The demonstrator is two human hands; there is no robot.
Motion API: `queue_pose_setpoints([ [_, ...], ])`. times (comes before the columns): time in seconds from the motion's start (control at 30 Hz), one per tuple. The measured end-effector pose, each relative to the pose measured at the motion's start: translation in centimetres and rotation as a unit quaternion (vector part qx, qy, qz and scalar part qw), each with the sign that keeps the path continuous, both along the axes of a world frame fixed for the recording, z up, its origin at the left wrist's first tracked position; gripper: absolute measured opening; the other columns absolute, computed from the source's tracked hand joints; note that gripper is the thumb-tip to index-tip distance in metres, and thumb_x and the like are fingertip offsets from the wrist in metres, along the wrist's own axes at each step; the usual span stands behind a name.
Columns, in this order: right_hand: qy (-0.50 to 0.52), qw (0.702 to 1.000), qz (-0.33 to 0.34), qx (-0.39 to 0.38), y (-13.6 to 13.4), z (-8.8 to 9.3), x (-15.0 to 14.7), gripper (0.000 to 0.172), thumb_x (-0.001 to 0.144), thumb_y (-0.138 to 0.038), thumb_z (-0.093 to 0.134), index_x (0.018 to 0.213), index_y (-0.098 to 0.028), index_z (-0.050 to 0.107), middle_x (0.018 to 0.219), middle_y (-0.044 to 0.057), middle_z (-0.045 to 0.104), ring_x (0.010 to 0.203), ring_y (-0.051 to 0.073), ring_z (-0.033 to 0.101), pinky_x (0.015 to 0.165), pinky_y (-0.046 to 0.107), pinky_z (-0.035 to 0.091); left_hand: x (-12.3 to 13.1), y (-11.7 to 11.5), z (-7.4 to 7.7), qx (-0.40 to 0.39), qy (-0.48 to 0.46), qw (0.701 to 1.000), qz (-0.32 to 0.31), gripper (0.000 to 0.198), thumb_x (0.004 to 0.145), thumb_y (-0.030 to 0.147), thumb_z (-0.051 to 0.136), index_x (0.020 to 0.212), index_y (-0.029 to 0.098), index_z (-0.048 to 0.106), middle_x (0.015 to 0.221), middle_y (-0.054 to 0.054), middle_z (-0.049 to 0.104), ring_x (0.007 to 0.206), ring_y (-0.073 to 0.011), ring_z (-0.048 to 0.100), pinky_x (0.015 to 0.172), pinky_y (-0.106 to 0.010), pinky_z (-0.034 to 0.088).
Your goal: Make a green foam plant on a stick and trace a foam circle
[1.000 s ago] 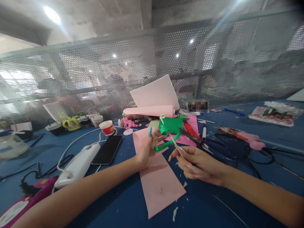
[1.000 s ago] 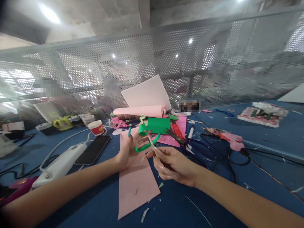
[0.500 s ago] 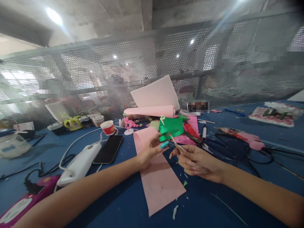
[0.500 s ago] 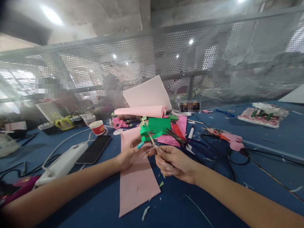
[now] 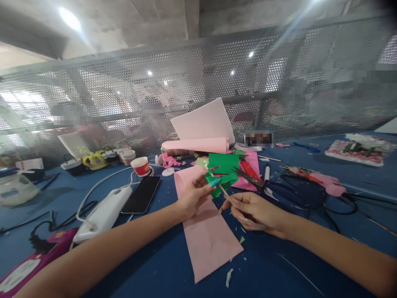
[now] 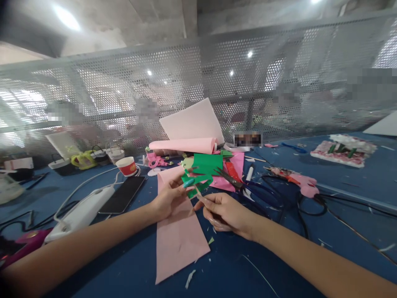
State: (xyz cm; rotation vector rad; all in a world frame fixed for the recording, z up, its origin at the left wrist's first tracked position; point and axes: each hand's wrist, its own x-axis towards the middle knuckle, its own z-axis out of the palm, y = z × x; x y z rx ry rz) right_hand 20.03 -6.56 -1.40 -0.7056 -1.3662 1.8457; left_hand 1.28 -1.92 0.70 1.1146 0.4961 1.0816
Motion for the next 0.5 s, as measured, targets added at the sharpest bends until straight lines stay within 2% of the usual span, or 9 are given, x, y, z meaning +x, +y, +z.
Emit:
queue_pose_setpoints([
  [0.17, -0.041, 0.998, -0.043, 0.034, -0.54, 0.26, -0.59, 0.036, 0.081, -0.048, 0.064, 0.085, -0.013, 0.063, 0.047, -0.008, 0.047, 0.030, 0.002, 0.028, 0.030, 0.017, 0.021, -0.09, 0.09, -0.07, 0.015, 0.000, 0.998, -0.054, 0.051, 0.064, 0.016, 0.080, 0.112, 0.019, 0.065, 0.105, -0.008, 0.070, 0.099, -0.0207, 0.065, 0.090, -0.033, 0.048],
  [0.33, -0.077, 0.993, -0.078, 0.043, -0.66, 0.30, -0.89, 0.035, 0.080, -0.048, 0.063, 0.087, -0.013, 0.062, 0.048, -0.007, 0.050, 0.030, 0.003, 0.036, 0.029, 0.016, 0.022, -0.09, -0.07, 0.03, 0.010, 0.030, 0.996, -0.081, 0.051, 0.058, 0.014, 0.083, 0.106, 0.014, 0.067, 0.083, -0.006, 0.072, 0.075, -0.0154, 0.067, 0.072, -0.025, 0.048],
  [0.43, -0.075, 0.993, -0.083, 0.047, -0.50, 0.11, -0.84, 0.033, 0.081, -0.046, 0.064, 0.086, -0.014, 0.062, 0.048, -0.006, 0.051, 0.030, 0.003, 0.037, 0.029, 0.016, 0.024, -0.11, -0.28, 0.14, 0.033, 0.034, 0.995, -0.086, 0.053, 0.057, 0.025, 0.085, 0.106, 0.016, 0.067, 0.090, -0.008, 0.072, 0.082, -0.0185, 0.066, 0.073, -0.027, 0.048],
  [0.5, -0.069, 0.993, -0.086, 0.051, -0.40, -0.08, -0.76, 0.032, 0.082, -0.046, 0.062, 0.086, -0.014, 0.063, 0.049, -0.006, 0.051, 0.030, 0.003, 0.039, 0.029, 0.016, 0.025, -0.21, -0.33, 0.25, 0.038, 0.034, 0.996, -0.078, 0.055, 0.060, 0.040, 0.082, 0.108, 0.018, 0.067, 0.100, -0.010, 0.071, 0.093, -0.0221, 0.065, 0.079, -0.029, 0.047],
])
